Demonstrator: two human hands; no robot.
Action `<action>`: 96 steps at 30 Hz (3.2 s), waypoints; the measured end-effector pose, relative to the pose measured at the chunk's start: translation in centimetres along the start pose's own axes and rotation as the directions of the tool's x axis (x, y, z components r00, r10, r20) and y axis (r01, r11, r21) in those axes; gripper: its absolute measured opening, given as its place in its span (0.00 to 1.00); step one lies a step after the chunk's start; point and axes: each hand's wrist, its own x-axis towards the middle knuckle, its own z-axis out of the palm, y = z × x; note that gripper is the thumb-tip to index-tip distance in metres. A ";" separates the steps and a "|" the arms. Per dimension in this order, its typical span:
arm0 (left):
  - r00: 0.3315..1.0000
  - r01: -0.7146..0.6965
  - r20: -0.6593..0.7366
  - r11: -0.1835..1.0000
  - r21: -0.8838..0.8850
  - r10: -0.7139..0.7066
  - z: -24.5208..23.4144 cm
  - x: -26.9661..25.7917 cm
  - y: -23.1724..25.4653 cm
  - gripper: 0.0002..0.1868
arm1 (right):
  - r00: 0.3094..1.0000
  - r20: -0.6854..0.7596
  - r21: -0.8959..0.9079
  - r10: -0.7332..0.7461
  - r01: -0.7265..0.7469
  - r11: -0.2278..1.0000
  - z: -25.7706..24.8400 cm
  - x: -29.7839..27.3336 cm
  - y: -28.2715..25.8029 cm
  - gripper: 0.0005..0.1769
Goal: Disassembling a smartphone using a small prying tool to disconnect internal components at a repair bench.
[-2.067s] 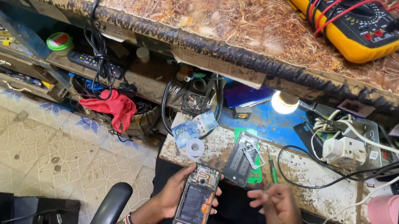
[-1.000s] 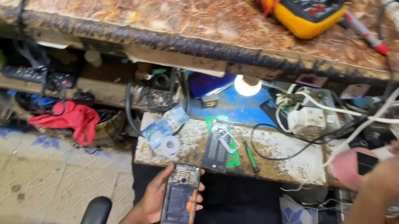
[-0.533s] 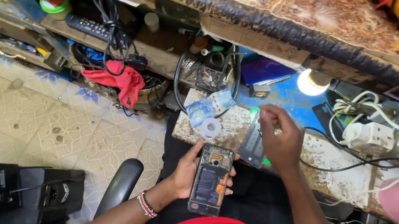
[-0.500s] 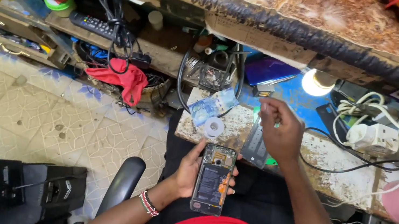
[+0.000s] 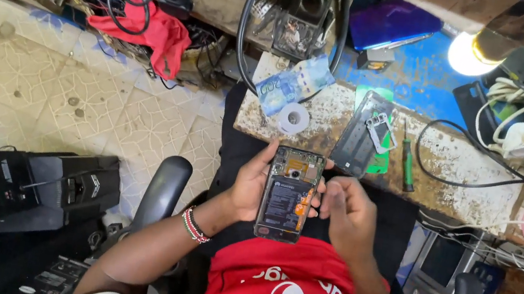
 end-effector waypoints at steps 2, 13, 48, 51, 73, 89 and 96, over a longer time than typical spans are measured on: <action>1.000 -0.009 0.008 1.000 -0.002 0.009 0.8 -0.3 0.2 0.50 | 0.996 0.044 0.075 0.075 -0.078 0.994 0.6 -1.8 1.2 0.22; 0.990 0.016 0.138 0.999 0.042 -0.021 1.4 -0.5 1.0 0.54 | 0.988 0.156 0.014 0.013 -0.015 1.000 0.7 -2.1 1.5 0.30; 0.945 -0.023 0.326 1.000 -0.006 0.024 -0.9 0.4 0.1 0.56 | 0.942 0.325 -0.053 0.080 -0.067 0.996 1.4 -4.3 4.7 0.42; 0.946 -0.025 0.323 1.000 -0.009 0.026 -0.7 0.4 0.0 0.57 | 0.916 0.385 -0.030 0.115 -0.112 0.993 1.4 -3.7 3.0 0.43; 0.852 0.504 -0.105 0.747 0.434 -0.513 1.9 -0.7 -0.8 0.60 | 0.906 0.369 -0.113 0.208 -0.178 0.978 -10.3 -0.9 2.0 0.38; 0.929 -0.360 0.199 0.635 0.683 0.312 -2.0 -0.5 -4.3 0.56 | 0.983 0.076 0.648 0.170 -0.178 0.741 -6.5 -5.3 3.5 0.24; 0.917 -0.375 0.120 0.715 0.590 0.381 10.9 -2.2 -6.7 0.26 | 0.988 0.131 0.637 0.088 -0.152 0.756 -5.9 -8.4 -3.2 0.30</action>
